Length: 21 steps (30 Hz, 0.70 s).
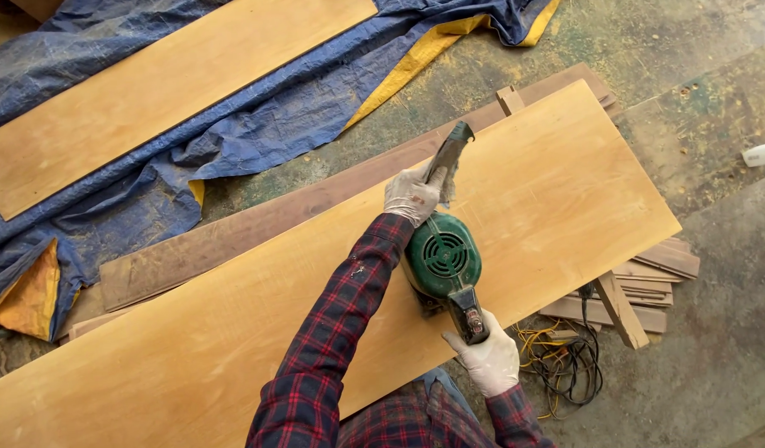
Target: The person sands large plywood panels laid on low supports. They push a green electric orbital sander along the panel surface with one hand while holding a sanding block in the other, then set the sander down and hand-sand the panel surface with the block, then resume machine sanding along the board.
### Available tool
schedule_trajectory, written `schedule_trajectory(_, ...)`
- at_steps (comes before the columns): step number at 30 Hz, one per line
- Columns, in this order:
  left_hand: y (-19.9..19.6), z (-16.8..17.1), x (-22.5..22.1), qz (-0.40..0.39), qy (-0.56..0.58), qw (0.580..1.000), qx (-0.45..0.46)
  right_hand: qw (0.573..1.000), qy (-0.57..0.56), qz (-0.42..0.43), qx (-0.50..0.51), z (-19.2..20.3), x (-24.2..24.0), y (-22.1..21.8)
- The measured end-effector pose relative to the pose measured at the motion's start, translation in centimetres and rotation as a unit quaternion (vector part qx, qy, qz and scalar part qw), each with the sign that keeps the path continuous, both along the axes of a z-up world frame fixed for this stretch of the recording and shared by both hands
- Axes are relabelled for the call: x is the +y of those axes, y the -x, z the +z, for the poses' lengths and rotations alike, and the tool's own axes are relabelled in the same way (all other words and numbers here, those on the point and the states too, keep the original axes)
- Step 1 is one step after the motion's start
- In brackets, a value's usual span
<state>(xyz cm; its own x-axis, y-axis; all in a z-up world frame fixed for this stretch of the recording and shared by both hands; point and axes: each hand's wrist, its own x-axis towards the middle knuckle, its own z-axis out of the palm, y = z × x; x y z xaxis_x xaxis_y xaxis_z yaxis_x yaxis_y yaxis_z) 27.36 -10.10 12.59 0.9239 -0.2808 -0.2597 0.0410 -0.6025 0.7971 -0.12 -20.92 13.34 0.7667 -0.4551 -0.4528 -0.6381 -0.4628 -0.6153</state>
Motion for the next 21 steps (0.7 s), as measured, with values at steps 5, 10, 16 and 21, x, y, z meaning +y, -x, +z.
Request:
schedule_trajectory(5,-1.0,-2.1,2.0,0.039,0.021,0.996,-0.08,0.998,0.058,0.012,-0.024,-0.5,1.4,-0.7)
schedule_trajectory(10,-2.4,-2.4,4.5,0.054,0.035,0.996,-0.054,0.993,0.102,0.041,-0.048,-0.5,1.9,-2.7)
schedule_trajectory(16,-4.2,-2.8,6.2,0.1,0.053,0.992,-0.053,0.99,0.101,0.083,-0.045,-0.2,1.5,-5.6)
schedule_trajectory(21,-5.3,-2.9,6.7,0.11,0.046,0.99,-0.075,0.994,0.035,0.108,0.003,-0.4,1.5,-7.3)
